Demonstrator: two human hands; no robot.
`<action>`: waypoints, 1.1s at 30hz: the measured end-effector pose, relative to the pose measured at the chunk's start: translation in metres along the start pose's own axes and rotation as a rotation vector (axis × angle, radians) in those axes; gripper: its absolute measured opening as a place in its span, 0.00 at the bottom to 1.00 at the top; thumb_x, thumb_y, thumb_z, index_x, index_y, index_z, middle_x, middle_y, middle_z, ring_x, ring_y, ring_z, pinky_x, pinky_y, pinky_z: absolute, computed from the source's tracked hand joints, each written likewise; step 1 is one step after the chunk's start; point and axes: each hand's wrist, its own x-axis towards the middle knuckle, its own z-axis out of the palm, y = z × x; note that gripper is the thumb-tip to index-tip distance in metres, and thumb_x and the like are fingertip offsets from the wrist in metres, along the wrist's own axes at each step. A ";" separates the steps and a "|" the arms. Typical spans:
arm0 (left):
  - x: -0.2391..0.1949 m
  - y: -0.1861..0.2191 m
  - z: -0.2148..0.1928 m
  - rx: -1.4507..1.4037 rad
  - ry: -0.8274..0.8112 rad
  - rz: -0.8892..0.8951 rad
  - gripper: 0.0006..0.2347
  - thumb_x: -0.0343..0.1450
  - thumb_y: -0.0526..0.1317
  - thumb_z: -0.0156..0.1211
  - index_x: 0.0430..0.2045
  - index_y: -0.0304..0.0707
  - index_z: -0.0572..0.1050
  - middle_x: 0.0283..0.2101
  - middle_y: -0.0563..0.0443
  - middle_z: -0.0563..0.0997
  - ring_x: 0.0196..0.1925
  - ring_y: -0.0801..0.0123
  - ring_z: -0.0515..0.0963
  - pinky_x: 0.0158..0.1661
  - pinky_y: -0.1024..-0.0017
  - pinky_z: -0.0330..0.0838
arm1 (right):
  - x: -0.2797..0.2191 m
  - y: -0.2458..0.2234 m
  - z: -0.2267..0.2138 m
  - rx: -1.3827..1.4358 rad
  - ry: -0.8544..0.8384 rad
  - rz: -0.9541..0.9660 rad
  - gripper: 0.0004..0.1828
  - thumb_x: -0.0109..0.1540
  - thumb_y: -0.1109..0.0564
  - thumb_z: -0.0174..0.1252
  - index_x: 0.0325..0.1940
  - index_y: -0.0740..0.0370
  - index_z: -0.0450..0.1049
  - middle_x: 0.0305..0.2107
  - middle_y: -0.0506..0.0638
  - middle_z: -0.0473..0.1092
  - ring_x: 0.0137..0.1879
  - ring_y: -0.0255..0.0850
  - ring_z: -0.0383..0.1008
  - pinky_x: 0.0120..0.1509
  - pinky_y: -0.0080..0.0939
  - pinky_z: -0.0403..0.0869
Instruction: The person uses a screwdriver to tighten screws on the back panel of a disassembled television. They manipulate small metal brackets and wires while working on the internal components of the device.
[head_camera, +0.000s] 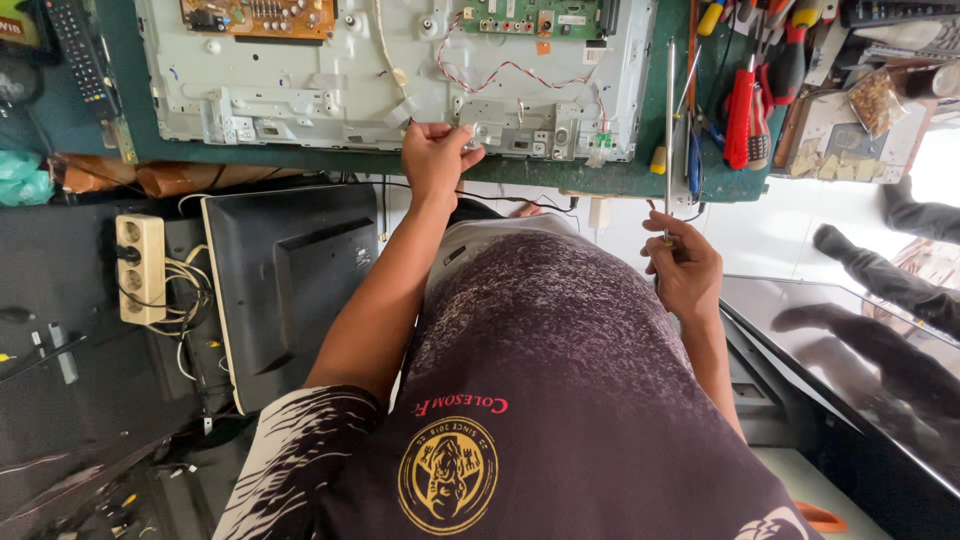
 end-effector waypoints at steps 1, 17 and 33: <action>0.002 -0.002 -0.002 0.019 0.000 0.008 0.16 0.68 0.31 0.71 0.44 0.24 0.69 0.35 0.42 0.70 0.30 0.42 0.88 0.37 0.55 0.93 | 0.000 0.001 -0.001 0.001 0.002 -0.001 0.19 0.66 0.74 0.56 0.62 0.73 0.79 0.46 0.68 0.78 0.37 0.46 0.79 0.35 0.40 0.78; 0.014 -0.038 0.001 0.026 0.030 0.103 0.19 0.70 0.34 0.73 0.45 0.24 0.66 0.35 0.40 0.71 0.34 0.37 0.88 0.40 0.51 0.90 | -0.002 0.010 -0.006 0.009 -0.007 -0.014 0.20 0.66 0.73 0.56 0.62 0.72 0.79 0.45 0.65 0.78 0.35 0.44 0.78 0.35 0.41 0.77; -0.022 0.022 -0.033 0.755 0.021 0.301 0.16 0.72 0.55 0.68 0.36 0.41 0.77 0.33 0.51 0.80 0.27 0.61 0.88 0.28 0.64 0.87 | 0.002 -0.019 -0.007 -0.032 -0.002 -0.053 0.19 0.66 0.74 0.56 0.61 0.73 0.79 0.43 0.66 0.79 0.31 0.44 0.77 0.34 0.42 0.75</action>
